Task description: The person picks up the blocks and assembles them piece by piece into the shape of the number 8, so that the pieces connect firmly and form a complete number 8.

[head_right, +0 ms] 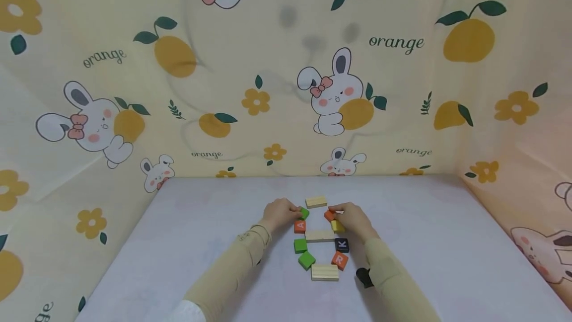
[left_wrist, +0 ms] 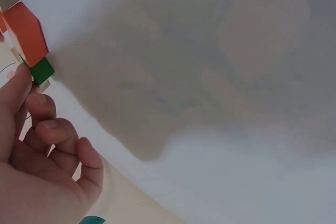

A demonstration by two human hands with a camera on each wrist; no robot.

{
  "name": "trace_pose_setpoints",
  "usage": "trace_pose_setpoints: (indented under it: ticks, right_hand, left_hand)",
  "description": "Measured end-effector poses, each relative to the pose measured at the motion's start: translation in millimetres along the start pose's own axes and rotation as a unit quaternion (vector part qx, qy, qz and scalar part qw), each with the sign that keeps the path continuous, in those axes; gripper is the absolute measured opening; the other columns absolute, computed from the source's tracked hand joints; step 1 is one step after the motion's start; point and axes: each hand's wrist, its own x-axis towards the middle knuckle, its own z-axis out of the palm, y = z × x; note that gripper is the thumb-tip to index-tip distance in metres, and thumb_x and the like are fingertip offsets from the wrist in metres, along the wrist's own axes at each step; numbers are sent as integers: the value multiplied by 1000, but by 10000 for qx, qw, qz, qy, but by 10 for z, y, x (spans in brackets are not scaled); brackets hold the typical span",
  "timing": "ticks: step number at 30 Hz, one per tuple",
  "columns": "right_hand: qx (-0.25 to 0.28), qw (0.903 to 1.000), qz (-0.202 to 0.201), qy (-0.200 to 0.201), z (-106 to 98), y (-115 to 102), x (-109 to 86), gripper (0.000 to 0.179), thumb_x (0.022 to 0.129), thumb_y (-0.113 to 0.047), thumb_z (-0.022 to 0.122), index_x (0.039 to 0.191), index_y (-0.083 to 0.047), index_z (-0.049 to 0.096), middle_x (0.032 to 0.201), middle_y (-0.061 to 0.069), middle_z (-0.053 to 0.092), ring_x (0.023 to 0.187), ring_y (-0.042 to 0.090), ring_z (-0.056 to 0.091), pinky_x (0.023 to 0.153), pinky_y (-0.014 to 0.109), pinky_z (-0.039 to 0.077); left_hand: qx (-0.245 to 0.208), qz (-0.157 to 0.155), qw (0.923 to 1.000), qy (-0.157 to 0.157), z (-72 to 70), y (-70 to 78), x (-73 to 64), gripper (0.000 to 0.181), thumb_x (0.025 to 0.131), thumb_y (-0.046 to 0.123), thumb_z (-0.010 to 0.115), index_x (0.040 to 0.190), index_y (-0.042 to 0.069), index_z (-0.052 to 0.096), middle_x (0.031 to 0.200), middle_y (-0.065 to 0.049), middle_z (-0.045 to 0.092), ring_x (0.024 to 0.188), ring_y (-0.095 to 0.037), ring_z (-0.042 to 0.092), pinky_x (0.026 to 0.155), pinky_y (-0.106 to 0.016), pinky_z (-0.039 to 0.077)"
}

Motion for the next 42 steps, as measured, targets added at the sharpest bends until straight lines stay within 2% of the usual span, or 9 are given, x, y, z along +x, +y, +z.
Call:
trace_pose_setpoints:
  ticks: [6, 11, 18, 24, 26, 31, 35, 38, 42]
  right_hand:
    - [-26, 9999, -64, 94, 10, -44, 14, 33, 93, -15, 51, 125, -12, 59, 133, 26, 50, 104, 34, 53, 92, 55, 42]
    - [-63, 9999, -88, 38, 17, -51, 29, 33, 94, -16, 51, 125, -11, 59, 132, 26, 50, 105, 33, 53, 92, 53, 43]
    - [-221, 9988, -339, 261, 6, -67, 37, 33, 92, -13, 52, 123, -8, 61, 126, 24, 56, 84, 23, 51, 73, 37, 43]
    - [-36, 9984, -346, 442, -21, -44, 79, 34, 94, -19, 51, 123, -6, 60, 125, 23, 57, 92, 25, 53, 86, 47, 45]
    - [76, 9983, -346, 465, -30, -48, 109, 34, 94, -21, 50, 124, -7, 59, 127, 22, 56, 94, 25, 52, 87, 46, 44]
    - [179, 9986, -333, 357, -26, -77, 200, 37, 95, -24, 49, 129, -9, 56, 130, 21, 54, 95, 25, 50, 85, 41, 44]
    - [271, 9986, -293, 358, -17, -103, 264, 41, 97, -27, 47, 133, -10, 51, 133, 20, 53, 97, 25, 50, 85, 41, 45]
    - [304, 9974, -419, 498, -16, -129, 307, 41, 97, -27, 46, 134, -8, 50, 133, 21, 53, 93, 26, 51, 79, 39, 43]
    - [343, 9966, -442, 599, -1, -173, 369, 38, 97, -25, 48, 131, -10, 54, 134, 19, 52, 99, 26, 52, 87, 42, 43]
  left_hand:
    - [59, -13, 10000, 54, -25, -17, -11, 22, 84, 40, 65, 99, 26, 73, 105, 6, 71, 101, -18, 65, 83, -37, 47]
    - [183, 107, 9997, 81, -26, -34, -25, 23, 84, 41, 65, 101, 28, 72, 106, 6, 71, 100, -18, 65, 78, -35, 45]
    - [459, 333, 9982, 173, 18, -51, -16, 23, 85, 41, 63, 103, 30, 71, 106, 8, 70, 101, -16, 65, 79, -35, 44]
    - [750, 491, 9957, 228, 67, -20, -8, 23, 86, 43, 61, 105, 34, 69, 108, 10, 70, 104, -15, 64, 86, -39, 44]
    - [814, 480, 9952, 238, 79, -9, -9, 23, 86, 44, 60, 106, 35, 68, 109, 10, 69, 106, -15, 63, 92, -42, 42]
    - [908, 468, 9943, 299, 86, 5, -20, 23, 87, 43, 59, 107, 35, 68, 108, 9, 69, 107, -15, 63, 97, -48, 40]
    - [897, 502, 9941, 355, 74, 11, -31, 23, 88, 42, 59, 107, 34, 68, 107, 8, 70, 106, -15, 64, 96, -48, 41]
    - [842, 501, 9946, 342, 74, 9, -43, 22, 88, 41, 59, 106, 34, 69, 107, 8, 70, 105, -16, 64, 94, -46, 42]
    - [860, 464, 9947, 307, 84, 3, -52, 22, 88, 42, 59, 106, 34, 69, 108, 9, 70, 103, -14, 64, 86, -39, 43]
